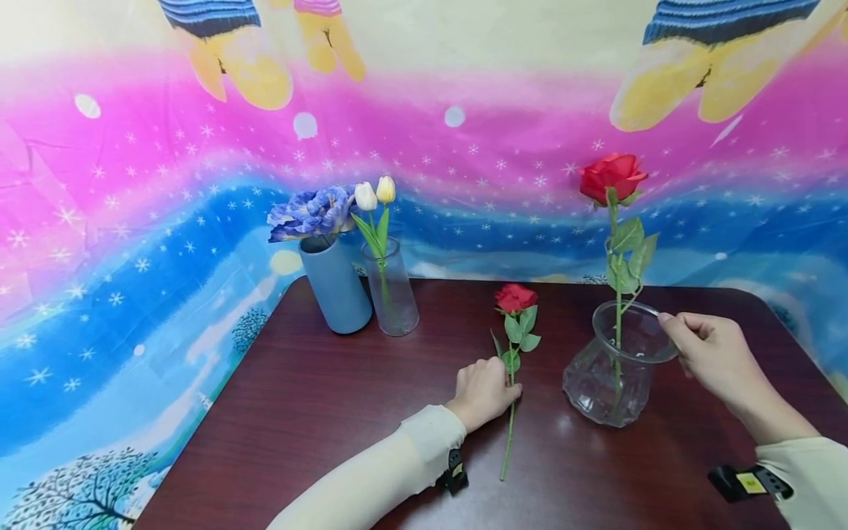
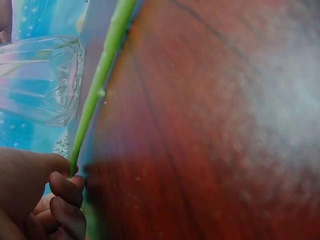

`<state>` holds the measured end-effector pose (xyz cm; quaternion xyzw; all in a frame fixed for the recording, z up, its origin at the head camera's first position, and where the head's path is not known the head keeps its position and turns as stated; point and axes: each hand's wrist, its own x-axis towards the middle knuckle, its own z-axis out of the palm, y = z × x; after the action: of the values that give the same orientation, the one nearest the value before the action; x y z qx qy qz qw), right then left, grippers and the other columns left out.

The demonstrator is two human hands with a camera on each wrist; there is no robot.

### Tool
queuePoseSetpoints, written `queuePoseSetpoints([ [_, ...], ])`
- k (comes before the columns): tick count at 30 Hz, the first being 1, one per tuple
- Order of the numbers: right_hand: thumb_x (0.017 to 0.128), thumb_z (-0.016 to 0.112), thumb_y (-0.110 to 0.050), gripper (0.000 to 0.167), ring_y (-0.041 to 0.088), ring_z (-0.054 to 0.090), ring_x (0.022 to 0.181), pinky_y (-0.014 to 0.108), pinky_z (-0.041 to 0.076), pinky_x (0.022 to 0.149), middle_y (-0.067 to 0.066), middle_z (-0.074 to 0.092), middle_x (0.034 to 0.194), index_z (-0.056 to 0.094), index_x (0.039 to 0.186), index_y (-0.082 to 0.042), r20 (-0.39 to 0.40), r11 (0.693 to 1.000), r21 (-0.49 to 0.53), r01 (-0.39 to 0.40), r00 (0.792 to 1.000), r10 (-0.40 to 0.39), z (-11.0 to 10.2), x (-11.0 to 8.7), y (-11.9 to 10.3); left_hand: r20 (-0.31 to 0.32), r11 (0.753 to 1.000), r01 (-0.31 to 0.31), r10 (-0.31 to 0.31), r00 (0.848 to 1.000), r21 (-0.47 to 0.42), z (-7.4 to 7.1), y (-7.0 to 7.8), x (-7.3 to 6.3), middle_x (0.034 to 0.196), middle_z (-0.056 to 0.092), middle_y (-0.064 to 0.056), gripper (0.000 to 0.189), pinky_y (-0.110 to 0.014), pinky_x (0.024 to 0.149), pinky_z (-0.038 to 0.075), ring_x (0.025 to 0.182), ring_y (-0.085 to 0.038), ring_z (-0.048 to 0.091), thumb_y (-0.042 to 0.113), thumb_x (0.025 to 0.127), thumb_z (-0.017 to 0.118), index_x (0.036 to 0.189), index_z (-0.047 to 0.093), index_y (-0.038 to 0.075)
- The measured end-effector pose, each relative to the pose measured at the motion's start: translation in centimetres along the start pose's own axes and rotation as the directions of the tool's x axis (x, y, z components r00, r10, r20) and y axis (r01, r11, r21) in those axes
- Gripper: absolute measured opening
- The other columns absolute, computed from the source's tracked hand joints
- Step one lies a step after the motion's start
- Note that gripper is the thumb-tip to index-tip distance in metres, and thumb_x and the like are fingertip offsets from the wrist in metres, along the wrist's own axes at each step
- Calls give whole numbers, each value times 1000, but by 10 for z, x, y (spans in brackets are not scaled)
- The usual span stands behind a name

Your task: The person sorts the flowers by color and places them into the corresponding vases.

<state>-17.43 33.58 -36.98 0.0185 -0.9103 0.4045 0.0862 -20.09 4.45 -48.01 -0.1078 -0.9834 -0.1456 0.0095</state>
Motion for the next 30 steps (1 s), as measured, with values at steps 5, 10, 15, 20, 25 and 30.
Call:
queuePoseSetpoints([
  [5, 108, 45, -33, 51, 21, 41, 47, 35, 29, 48, -2, 40, 50, 46, 66, -5, 4, 1000, 5, -2, 1000, 2, 1, 1, 1, -1, 1000, -7, 7, 1000, -4, -2, -3, -1, 45, 38, 9, 57, -28, 43, 33, 43, -10, 44, 45, 91, 69, 47, 40, 23],
  [10, 108, 45, -33, 51, 21, 41, 46, 35, 28, 48, -3, 39, 50, 42, 66, -4, 6, 1000, 19, -1, 1000, 1, 1, 1, 2, -11, 1000, 5, -5, 1000, -22, -6, -5, -2, 45, 36, 9, 57, -28, 44, 33, 44, -10, 45, 43, 91, 69, 47, 40, 23],
  [15, 108, 45, -34, 51, 22, 40, 46, 35, 28, 48, -4, 39, 50, 43, 66, -4, 6, 1000, 13, -5, 1000, 5, 1, 2, 2, -3, 994, 39, -40, 999, -102, -9, -7, -1, 44, 29, 11, 58, -26, 46, 33, 45, -9, 40, 41, 90, 70, 46, 36, 23],
  [20, 108, 44, -33, 52, 22, 41, 46, 35, 29, 48, -3, 39, 51, 40, 66, -3, 11, 1000, 8, -5, 1000, 4, 0, 1, 2, 17, 972, 85, -83, 996, -221, -8, -11, -1, 42, 21, 11, 62, -25, 46, 29, 44, -8, 28, 38, 90, 70, 44, 31, 23],
  [25, 108, 44, -32, 51, 21, 41, 47, 34, 29, 48, -2, 40, 51, 43, 66, -4, 11, 1000, 1, -1, 1000, 1, -1, 1, 1, -1, 956, 95, -99, 995, -277, -12, -13, -2, 43, 21, 12, 60, -25, 48, 28, 48, -9, 29, 35, 88, 71, 44, 31, 24],
  [30, 108, 45, -33, 52, 21, 42, 47, 34, 30, 49, -2, 41, 50, 43, 65, -3, 1, 1000, 0, 0, 1000, 0, -1, 1, 0, -27, 956, 94, -106, 994, -277, -16, -12, -4, 47, 37, 15, 48, -25, 52, 34, 51, -7, 42, 35, 86, 71, 47, 44, 26],
])
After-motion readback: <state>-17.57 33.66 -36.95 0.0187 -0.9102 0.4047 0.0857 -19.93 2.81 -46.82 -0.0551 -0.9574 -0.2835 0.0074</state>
